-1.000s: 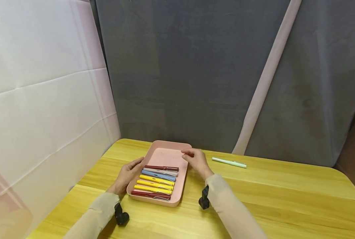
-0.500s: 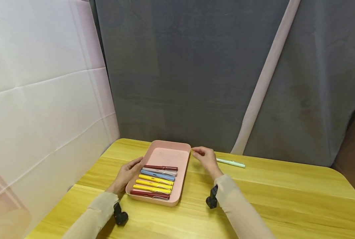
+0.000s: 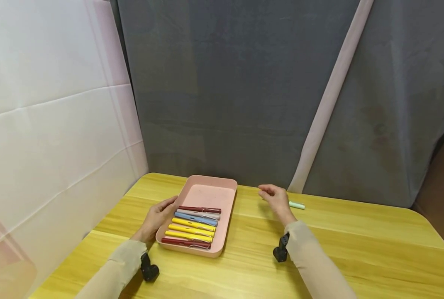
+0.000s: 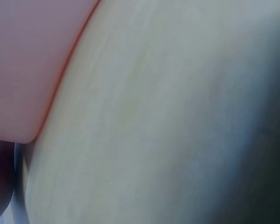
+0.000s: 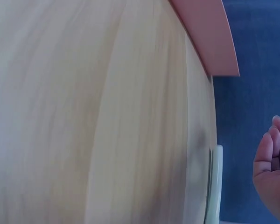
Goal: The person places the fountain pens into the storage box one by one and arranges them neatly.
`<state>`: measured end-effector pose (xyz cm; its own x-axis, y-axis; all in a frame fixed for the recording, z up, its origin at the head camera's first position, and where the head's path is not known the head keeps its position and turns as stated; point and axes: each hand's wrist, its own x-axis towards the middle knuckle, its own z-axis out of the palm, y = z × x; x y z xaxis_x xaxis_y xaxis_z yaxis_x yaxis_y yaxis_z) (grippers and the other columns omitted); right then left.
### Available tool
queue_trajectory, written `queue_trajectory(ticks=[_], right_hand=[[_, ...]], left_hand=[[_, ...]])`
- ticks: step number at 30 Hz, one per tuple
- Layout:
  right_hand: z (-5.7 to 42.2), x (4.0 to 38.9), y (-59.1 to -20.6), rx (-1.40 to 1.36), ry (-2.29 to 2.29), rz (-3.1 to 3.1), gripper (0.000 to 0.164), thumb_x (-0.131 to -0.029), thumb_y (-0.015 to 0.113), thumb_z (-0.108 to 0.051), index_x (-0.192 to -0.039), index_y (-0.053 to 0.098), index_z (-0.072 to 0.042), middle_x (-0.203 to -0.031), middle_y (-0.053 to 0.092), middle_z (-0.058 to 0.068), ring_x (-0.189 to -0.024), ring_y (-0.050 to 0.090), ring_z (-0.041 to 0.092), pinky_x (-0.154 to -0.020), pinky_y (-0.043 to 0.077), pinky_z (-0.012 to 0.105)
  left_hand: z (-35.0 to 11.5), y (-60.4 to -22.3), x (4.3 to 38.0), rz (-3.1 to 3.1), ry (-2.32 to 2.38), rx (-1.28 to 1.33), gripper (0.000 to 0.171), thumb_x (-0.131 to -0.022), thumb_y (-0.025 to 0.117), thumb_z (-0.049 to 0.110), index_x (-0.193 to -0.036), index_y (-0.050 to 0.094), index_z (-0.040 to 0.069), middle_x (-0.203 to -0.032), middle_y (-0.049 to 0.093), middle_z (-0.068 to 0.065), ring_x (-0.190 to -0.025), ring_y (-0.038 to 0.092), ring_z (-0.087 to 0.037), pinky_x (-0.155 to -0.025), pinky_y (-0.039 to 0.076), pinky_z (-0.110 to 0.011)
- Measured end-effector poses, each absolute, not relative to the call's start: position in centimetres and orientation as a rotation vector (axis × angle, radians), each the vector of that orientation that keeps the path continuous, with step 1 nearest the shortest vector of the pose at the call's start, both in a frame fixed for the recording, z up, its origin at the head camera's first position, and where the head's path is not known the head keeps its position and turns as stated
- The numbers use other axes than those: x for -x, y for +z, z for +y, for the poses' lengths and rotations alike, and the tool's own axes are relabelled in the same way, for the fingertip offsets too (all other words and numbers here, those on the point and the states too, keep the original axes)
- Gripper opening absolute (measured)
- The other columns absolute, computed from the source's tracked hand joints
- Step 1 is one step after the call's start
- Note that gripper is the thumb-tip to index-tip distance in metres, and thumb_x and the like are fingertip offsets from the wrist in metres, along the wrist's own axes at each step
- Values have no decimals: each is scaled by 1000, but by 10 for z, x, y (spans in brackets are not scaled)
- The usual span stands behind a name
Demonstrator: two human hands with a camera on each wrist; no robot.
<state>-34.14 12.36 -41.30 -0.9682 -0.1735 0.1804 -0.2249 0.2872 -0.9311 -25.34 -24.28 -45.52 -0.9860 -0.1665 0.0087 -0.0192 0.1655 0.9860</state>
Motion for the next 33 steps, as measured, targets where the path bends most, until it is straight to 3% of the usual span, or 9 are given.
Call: queue_trajectory(ticks=[7, 33], right_hand=[[144, 340, -414, -358, 1731, -2521, 33, -93, 59, -11, -121, 60, 7, -117, 61, 24, -81, 54, -6, -73, 47, 13], [210, 333, -426, -220, 1428, -2621, 35, -93, 59, -17, -121, 60, 6, -119, 60, 24, -81, 47, -11, -72, 43, 7]], left_hand=[[-243, -457, 253, -2325, -1930, -187, 46, -97, 53, 25, -140, 46, 8, -143, 44, -15, -132, 40, -30, -106, 38, -42], [-246, -458, 249, -2300, -1983, -201, 47, -97, 53, 27, -141, 45, 9, -144, 44, -13, -131, 41, -28, -104, 40, -40]])
